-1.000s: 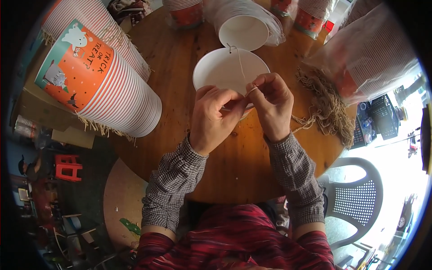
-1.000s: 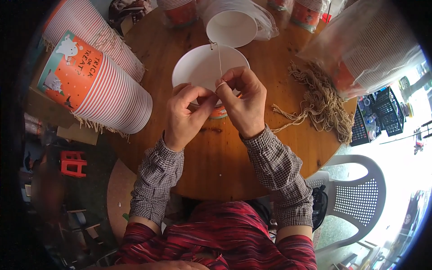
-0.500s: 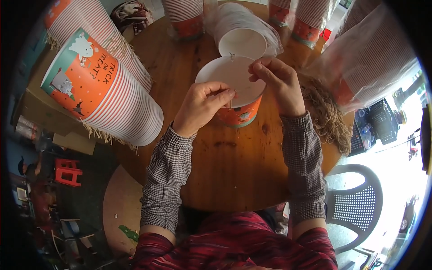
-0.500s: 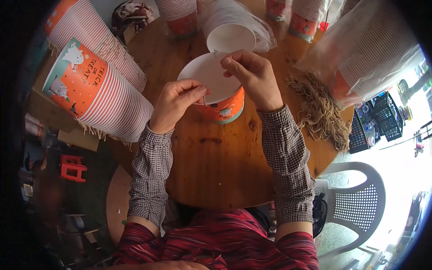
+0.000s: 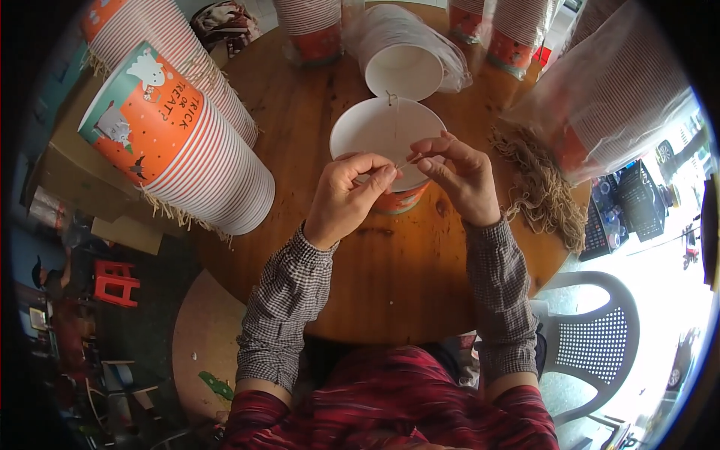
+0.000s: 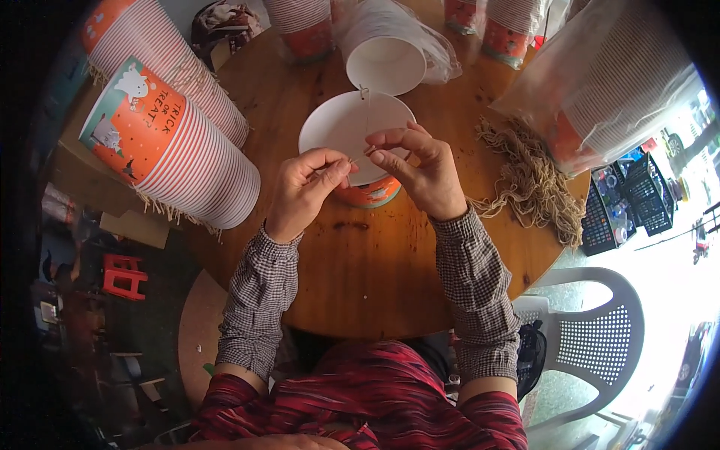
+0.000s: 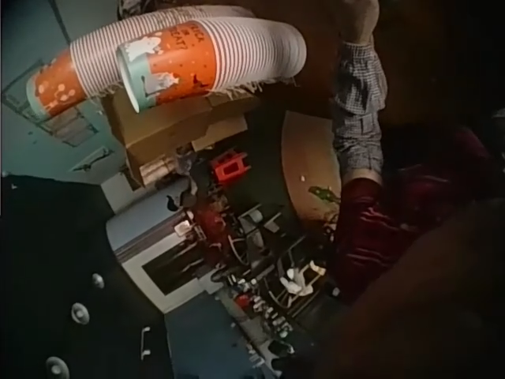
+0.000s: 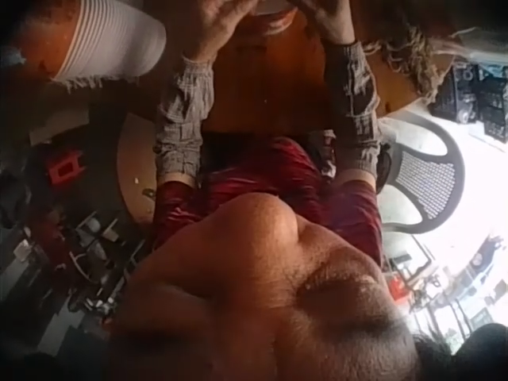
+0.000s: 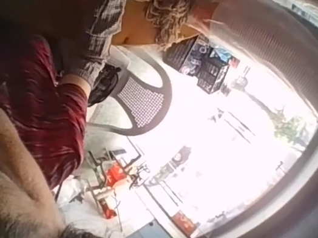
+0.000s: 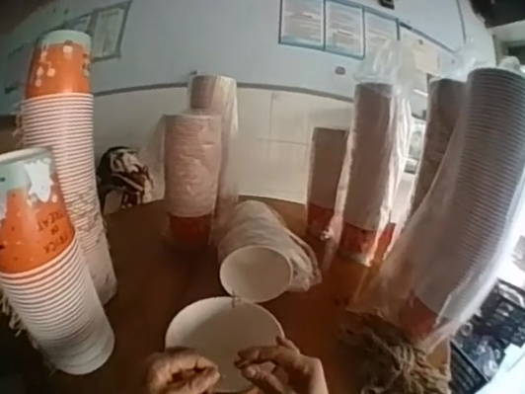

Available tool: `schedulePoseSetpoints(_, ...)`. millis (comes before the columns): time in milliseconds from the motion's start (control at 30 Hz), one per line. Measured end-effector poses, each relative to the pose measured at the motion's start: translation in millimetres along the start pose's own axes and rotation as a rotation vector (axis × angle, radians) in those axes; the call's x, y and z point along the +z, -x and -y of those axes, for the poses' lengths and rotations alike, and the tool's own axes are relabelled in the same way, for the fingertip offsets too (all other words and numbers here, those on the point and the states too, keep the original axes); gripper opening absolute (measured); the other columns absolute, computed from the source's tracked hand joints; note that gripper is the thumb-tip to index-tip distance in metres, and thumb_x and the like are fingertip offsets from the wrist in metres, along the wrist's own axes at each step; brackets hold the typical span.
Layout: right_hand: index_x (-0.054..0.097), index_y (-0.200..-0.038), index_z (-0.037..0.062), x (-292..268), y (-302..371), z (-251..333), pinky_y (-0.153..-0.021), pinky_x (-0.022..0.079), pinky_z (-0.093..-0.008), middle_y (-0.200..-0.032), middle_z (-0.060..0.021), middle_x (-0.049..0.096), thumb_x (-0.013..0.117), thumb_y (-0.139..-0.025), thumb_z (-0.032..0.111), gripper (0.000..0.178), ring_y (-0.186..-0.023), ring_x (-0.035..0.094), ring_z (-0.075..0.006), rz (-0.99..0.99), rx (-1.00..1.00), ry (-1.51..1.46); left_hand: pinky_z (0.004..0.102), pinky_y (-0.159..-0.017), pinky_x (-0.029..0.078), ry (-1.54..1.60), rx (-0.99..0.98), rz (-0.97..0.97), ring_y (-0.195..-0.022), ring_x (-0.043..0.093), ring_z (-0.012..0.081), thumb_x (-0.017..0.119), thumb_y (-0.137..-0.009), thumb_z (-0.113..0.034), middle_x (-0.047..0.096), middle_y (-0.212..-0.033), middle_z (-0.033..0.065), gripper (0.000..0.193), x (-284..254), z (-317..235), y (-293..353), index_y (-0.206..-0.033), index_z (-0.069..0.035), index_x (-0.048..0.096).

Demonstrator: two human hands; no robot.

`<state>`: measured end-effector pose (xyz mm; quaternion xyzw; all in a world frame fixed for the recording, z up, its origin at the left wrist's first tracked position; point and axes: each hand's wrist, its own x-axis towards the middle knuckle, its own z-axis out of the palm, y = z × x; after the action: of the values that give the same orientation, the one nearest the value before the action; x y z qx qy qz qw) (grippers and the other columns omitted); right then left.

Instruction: Attaching string handles to decorative paper buckets for packaging.

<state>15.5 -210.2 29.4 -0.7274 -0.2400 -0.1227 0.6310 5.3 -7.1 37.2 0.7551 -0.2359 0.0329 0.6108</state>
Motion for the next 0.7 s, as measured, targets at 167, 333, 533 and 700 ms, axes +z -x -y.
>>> schedulePoseSetpoints(167,0.071,-0.093,0.0095,1,2,-1,-0.112,0.02,-0.0416,-0.087,0.0021,0.071,0.071,-0.084,0.02,0.014,-0.084,0.063,-0.0093,-0.015,-0.04,-0.016,0.0243,-0.067,0.051,0.019,-0.025,0.013,-0.075,0.063,0.0105,0.059,-0.092,-0.013,0.068,-0.086,0.0084,0.018,3,-4,2,-0.09,0.004,0.065)
schedulePoseSetpoints(333,0.07,-0.082,0.0088,8,6,-2,-0.111,0.023,-0.0381,-0.08,0.001,0.07,0.072,-0.083,0.019,0.011,-0.08,0.063,-0.0095,-0.108,-0.017,-0.208,0.0233,-0.067,0.051,0.017,-0.03,0.021,-0.075,0.063,0.009,0.058,-0.093,-0.014,0.069,-0.085,0.0066,0.019,4,-12,6,-0.091,0.004,0.065)
schedulePoseSetpoints(533,0.066,-0.075,0.0072,17,7,-9,-0.104,0.033,-0.0362,-0.068,-0.0011,0.065,0.074,-0.081,0.017,0.014,-0.081,0.059,-0.0128,-0.182,-0.097,0.111,0.0231,-0.068,0.051,0.062,-0.074,0.013,-0.075,0.062,0.0078,0.059,-0.092,-0.012,0.068,-0.083,0.0054,0.017,4,-14,8,-0.094,0.005,0.064)
schedulePoseSetpoints(700,0.065,-0.076,0.0047,10,9,-2,-0.096,0.04,-0.0394,-0.065,-0.0014,0.062,0.075,-0.08,0.018,0.017,-0.081,0.057,-0.0153,-0.337,-0.102,0.244,0.024,-0.069,0.052,0.032,-0.035,-0.09,-0.073,0.063,0.0092,0.062,-0.088,-0.009,0.068,-0.082,0.0058,0.015,2,-20,12,-0.095,0.005,0.063)
